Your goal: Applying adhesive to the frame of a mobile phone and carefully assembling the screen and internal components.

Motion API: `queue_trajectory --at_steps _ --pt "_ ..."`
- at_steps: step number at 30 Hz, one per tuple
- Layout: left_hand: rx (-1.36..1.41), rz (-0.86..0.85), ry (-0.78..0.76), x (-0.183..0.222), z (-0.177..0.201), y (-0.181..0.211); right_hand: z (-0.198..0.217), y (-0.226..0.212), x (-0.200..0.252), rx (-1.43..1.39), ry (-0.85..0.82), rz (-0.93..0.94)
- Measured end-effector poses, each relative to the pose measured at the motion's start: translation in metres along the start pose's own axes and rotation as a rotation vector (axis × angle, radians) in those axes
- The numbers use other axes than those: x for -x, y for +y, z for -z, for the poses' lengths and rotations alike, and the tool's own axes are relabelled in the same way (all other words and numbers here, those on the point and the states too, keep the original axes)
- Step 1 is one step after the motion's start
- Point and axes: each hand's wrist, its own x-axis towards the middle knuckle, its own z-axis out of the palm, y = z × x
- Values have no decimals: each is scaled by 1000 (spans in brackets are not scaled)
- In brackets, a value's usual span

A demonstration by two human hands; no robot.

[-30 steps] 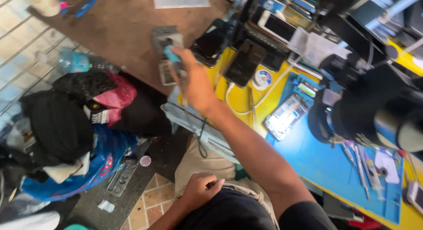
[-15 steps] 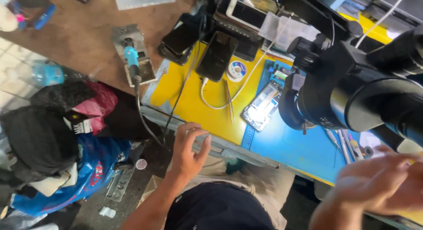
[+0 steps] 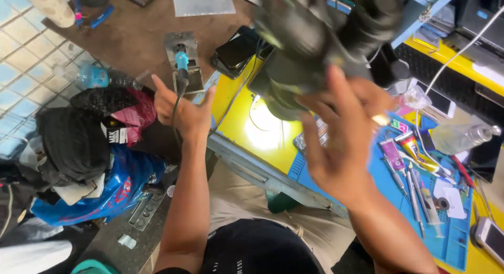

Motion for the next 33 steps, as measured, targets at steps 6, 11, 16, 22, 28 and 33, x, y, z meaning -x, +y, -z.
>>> queue_trajectory --at_steps 6,11,16,22,28,33 --pt "56 97 -37 -13 -22 -1 -43 -9 -71 -204 -323 -44" --pt "10 159 -24 -34 -8 -8 -10 1 -71 163 -170 236" --pt "-5 44 -29 -52 -8 -48 29 53 -31 206 -27 63" --pt "72 -118 -12 -79 -15 -70 58 84 35 148 73 -201" --pt "400 -199 -131 8 23 -25 87 93 111 202 146 -454" --pt "344 -666 -63 60 48 84 94 108 163 174 256 -599"
